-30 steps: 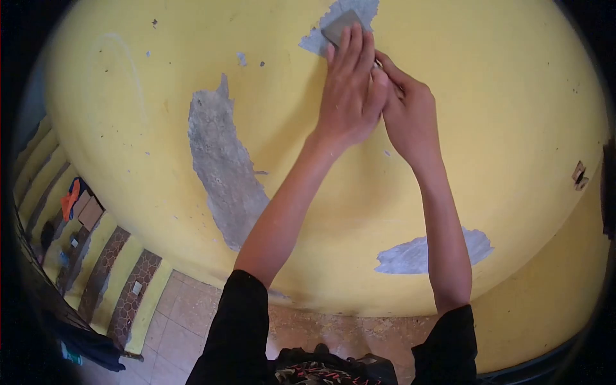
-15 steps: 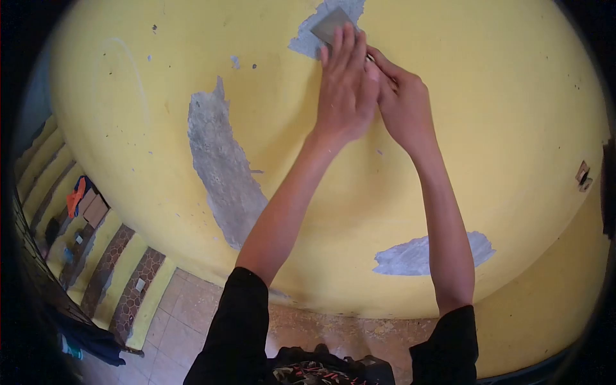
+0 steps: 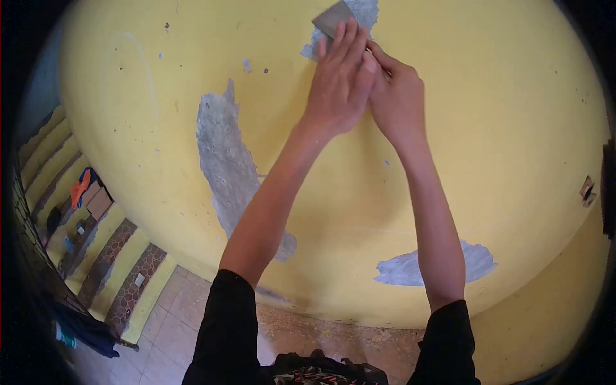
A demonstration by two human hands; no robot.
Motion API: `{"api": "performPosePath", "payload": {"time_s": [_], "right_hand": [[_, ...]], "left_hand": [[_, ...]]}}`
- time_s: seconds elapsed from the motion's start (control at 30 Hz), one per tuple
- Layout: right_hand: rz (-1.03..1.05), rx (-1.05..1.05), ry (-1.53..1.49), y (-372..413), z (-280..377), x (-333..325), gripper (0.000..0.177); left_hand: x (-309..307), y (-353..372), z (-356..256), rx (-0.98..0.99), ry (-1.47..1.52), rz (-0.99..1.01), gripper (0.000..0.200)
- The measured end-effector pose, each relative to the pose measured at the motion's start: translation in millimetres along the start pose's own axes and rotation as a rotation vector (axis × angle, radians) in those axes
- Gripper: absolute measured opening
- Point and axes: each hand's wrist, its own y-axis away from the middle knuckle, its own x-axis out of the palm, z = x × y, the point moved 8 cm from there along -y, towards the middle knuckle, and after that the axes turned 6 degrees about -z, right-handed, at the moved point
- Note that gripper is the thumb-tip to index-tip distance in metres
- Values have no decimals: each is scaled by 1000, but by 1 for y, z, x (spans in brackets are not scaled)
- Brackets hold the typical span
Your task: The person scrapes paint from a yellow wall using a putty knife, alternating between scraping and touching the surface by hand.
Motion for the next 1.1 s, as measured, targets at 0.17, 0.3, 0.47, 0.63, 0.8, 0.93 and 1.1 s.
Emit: {"api": "performPosePath", "payload": {"time_s": [0.17, 0.3, 0.47, 0.63, 0.8, 0.93, 1.1], "right_hand": [[-84, -110, -58, 6, 8, -9, 37], [-77, -57, -54, 8, -12, -10, 37], [-78, -49, 10, 3, 10, -11, 38], [-86, -119, 0, 8, 17, -8, 40], [-51, -87, 10, 13, 14, -7, 41], [-74, -80, 52, 14, 14, -5, 41], [-67, -130, 64, 8, 16, 0, 41]], "left_hand": [[-7, 0, -12, 65, 27, 7, 61], [7, 4, -6, 45, -17, 38, 59], [9, -7, -2, 49, 70, -59, 57], [1, -9, -3, 85, 93, -89, 60], [0, -9, 2, 61, 45, -77, 64], [2, -7, 8, 42, 84, -52, 64], [-5, -7, -2, 103, 96, -66, 63]]}}
